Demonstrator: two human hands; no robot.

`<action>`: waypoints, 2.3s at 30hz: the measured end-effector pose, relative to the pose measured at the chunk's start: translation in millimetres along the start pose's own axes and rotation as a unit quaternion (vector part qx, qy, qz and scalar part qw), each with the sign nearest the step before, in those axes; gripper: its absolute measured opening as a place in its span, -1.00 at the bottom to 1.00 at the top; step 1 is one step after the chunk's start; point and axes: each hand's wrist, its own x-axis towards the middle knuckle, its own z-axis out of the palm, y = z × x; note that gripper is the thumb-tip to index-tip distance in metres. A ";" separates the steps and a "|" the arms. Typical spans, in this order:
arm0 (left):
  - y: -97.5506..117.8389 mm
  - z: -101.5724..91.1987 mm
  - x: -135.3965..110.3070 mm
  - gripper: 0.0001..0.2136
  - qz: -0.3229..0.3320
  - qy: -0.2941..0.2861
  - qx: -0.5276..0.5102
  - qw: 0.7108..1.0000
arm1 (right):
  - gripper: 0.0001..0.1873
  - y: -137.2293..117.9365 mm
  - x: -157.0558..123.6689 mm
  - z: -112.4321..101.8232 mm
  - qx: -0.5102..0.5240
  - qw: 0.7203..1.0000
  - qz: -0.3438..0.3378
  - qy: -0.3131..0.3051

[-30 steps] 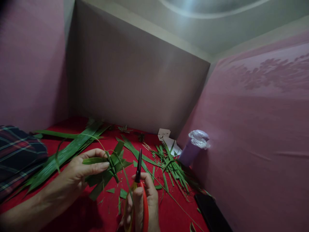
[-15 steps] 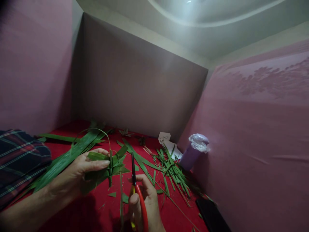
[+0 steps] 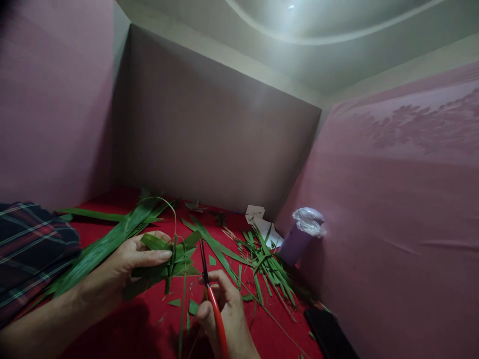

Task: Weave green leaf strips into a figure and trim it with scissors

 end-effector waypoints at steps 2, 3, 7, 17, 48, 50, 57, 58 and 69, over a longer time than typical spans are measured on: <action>-1.7 0.0 -0.1 -0.77 -0.005 -0.008 0.006 1.000 | -0.34 -1.9 -0.2 0.1 -0.010 1.000 -0.003 0.004; -3.1 -0.4 0.7 -0.78 -0.005 -0.014 0.006 1.000 | -0.34 -2.1 -0.3 -0.1 -0.013 1.000 -0.005 0.004; -8.3 -2.1 5.1 -0.79 -0.004 -0.026 -0.001 1.000 | -0.35 -0.3 -0.4 -1.4 -0.017 1.000 -0.012 -0.003; -5.1 -3.0 6.3 -0.80 0.011 -0.008 -0.012 1.000 | -0.35 -2.1 -0.5 -0.6 -0.047 0.999 -0.007 -0.010; -0.4 -1.6 2.8 -0.83 -0.018 -0.046 0.027 0.998 | -0.39 -5.2 -2.2 -2.4 -0.033 0.999 0.009 -0.025; -0.9 -2.2 2.9 -0.83 -0.017 -0.049 0.024 0.998 | -0.37 -5.8 -2.0 -2.9 -0.039 0.999 0.008 -0.023; 5.0 -3.9 4.9 -0.80 -0.026 -0.042 0.040 0.998 | -0.34 -11.9 0.1 -1.6 -0.046 0.999 0.016 -0.022; 6.2 -4.3 5.3 -0.81 -0.022 -0.049 0.046 0.997 | -0.34 -12.6 0.4 -1.5 -0.044 0.999 0.016 -0.020; 17.4 -12.1 9.7 -0.81 -0.027 -0.059 0.101 0.993 | -0.36 -18.5 -1.2 -8.7 -0.064 0.995 0.030 -0.065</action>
